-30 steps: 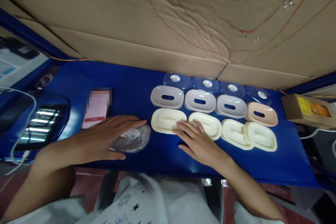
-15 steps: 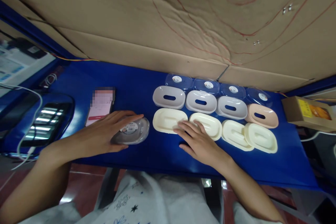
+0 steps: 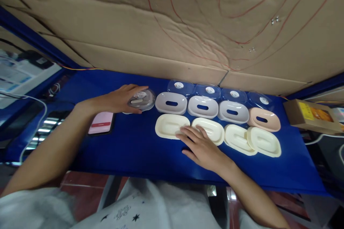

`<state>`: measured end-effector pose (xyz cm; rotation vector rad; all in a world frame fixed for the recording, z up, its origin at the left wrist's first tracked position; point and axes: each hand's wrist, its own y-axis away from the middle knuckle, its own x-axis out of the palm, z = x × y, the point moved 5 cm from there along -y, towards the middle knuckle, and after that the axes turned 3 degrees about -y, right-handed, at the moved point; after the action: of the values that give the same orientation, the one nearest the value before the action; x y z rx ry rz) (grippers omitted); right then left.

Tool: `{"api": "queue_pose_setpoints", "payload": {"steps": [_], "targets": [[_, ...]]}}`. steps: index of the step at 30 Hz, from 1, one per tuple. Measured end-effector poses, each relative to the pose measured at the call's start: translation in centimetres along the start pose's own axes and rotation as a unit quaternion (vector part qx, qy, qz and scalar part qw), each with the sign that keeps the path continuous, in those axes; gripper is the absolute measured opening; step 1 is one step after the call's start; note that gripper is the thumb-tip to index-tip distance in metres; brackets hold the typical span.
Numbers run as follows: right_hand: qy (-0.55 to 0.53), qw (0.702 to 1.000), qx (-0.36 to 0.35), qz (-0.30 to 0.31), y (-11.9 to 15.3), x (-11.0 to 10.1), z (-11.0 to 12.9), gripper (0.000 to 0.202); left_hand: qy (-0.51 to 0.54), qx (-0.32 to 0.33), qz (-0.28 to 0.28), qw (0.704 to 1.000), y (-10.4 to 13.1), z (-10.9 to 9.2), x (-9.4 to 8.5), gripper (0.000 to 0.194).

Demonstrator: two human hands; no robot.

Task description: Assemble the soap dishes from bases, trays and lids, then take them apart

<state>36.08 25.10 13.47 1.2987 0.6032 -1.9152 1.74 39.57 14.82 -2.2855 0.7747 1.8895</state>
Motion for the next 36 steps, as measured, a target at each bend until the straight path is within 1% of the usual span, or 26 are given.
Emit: {"api": "queue_pose_setpoints", "payload": {"steps": [2, 6, 8, 10, 12, 14, 16, 20, 24, 29, 36], "targets": [[-0.003, 1.0, 0.001, -0.002, 0.1, 0.0, 0.0, 0.053, 0.008, 0.011, -0.008, 1.0, -1.1, 0.4, -0.3, 0.112], [-0.007, 1.0, 0.0, -0.003, 0.2, 0.1, 0.0, 0.056, 0.059, 0.031, -0.065, 0.996, -2.6, 1.1, -1.0, 0.115], [-0.007, 1.0, -0.001, -0.006, 0.2, 0.1, 0.0, 0.056, 0.064, 0.032, -0.075, 0.995, -2.9, 1.1, -1.2, 0.11], [-0.006, 1.0, -0.001, -0.008, 0.2, 0.1, 0.0, 0.056, 0.028, 0.01, -0.063, 0.998, -2.8, 0.9, -1.3, 0.104], [-0.004, 1.0, 0.001, -0.009, 0.2, 0.0, 0.1, 0.056, -0.018, -0.031, -0.058, 0.998, -2.4, 0.4, -1.5, 0.099], [-0.005, 1.0, 0.002, -0.01, 0.2, -0.1, 0.1, 0.056, -0.052, -0.067, -0.066, 0.994, -1.7, -0.3, -1.8, 0.095], [-0.007, 1.0, 0.002, -0.01, 0.2, -0.1, 0.2, 0.057, -0.066, -0.084, -0.078, 0.991, -0.9, -1.0, -2.0, 0.094], [-0.006, 1.0, 0.003, -0.012, 0.2, 0.0, 0.2, 0.061, -0.068, -0.1, -0.085, 0.989, -0.1, -1.5, -1.5, 0.093], [-0.007, 1.0, 0.004, -0.013, 0.3, 0.1, 0.1, 0.063, -0.066, -0.107, -0.101, 0.987, 0.1, -0.9, -0.6, 0.096], [-0.003, 1.0, 0.002, -0.006, 0.3, 0.2, 0.1, 0.058, -0.06, -0.099, -0.124, 0.985, 0.1, -0.1, 0.3, 0.098], [-0.006, 1.0, 0.001, -0.009, 0.3, 0.0, 0.2, 0.059, -0.052, -0.089, -0.125, 0.987, 0.0, 0.1, 0.5, 0.096]]}}
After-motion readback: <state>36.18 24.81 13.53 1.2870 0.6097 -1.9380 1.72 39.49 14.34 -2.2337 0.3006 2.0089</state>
